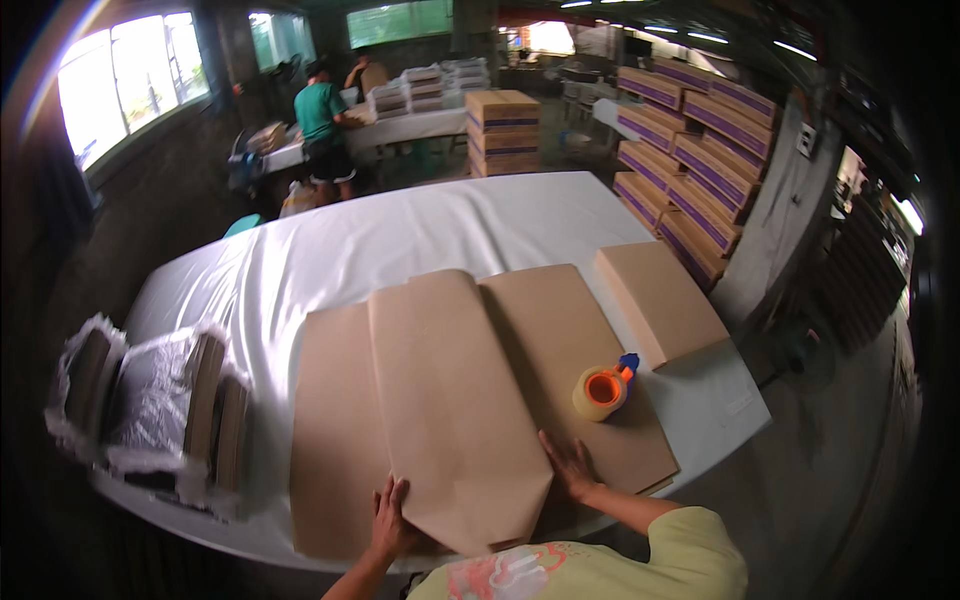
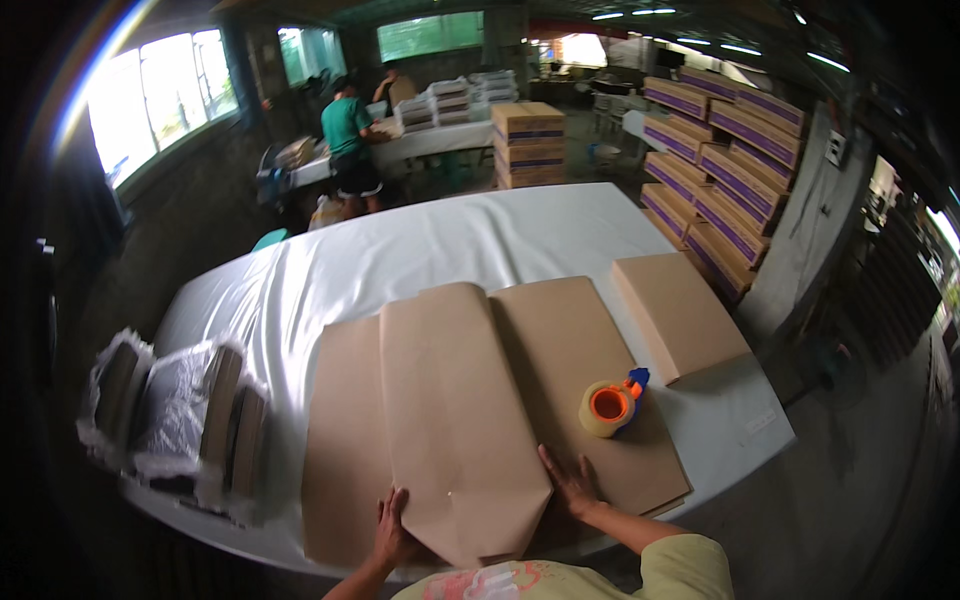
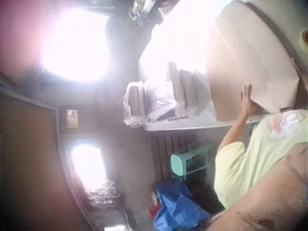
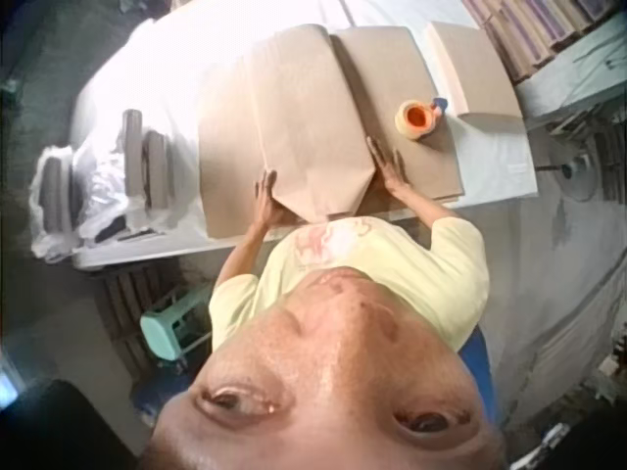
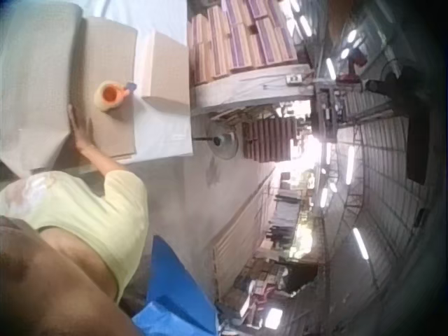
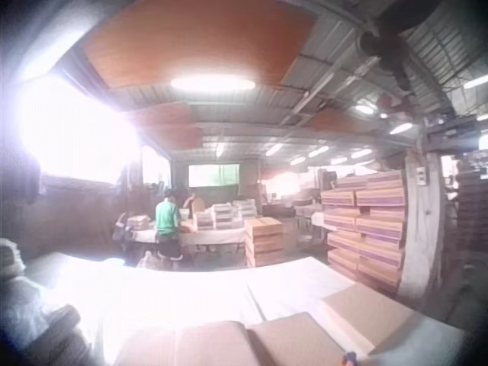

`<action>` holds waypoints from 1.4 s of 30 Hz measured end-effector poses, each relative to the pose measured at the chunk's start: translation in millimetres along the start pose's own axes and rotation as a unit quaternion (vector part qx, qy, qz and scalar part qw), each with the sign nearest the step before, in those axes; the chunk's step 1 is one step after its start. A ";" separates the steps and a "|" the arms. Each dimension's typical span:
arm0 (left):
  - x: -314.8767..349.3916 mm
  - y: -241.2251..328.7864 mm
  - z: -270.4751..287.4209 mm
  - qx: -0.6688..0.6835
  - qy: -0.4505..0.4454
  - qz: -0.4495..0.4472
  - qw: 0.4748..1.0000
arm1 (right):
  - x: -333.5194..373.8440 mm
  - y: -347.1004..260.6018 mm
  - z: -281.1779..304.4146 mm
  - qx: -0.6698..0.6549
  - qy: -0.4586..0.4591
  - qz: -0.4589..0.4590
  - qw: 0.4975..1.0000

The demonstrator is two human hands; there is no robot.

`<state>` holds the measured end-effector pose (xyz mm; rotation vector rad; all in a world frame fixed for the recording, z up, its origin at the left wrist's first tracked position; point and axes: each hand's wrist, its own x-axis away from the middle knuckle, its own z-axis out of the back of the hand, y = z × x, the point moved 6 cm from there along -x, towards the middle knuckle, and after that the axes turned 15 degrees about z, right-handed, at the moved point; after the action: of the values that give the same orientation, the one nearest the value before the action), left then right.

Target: The person wraps individual packaged items in brown paper, using a tape dispenser to secure the folds, and then prepares a stack of items in plastic sleeves to be wrapped in a larger sheet of brown paper.

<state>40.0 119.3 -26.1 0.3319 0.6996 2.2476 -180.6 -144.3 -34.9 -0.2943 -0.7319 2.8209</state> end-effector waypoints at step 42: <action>20.6 -0.1 -9.7 0.491 -0.177 0.450 0.725 | 20.4 -11.2 30.7 -0.222 0.283 -0.364 0.860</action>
<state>21.7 130.6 -33.6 1.9186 1.7425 2.2354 -206.0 -143.5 -5.9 -0.7048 -1.0510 1.7053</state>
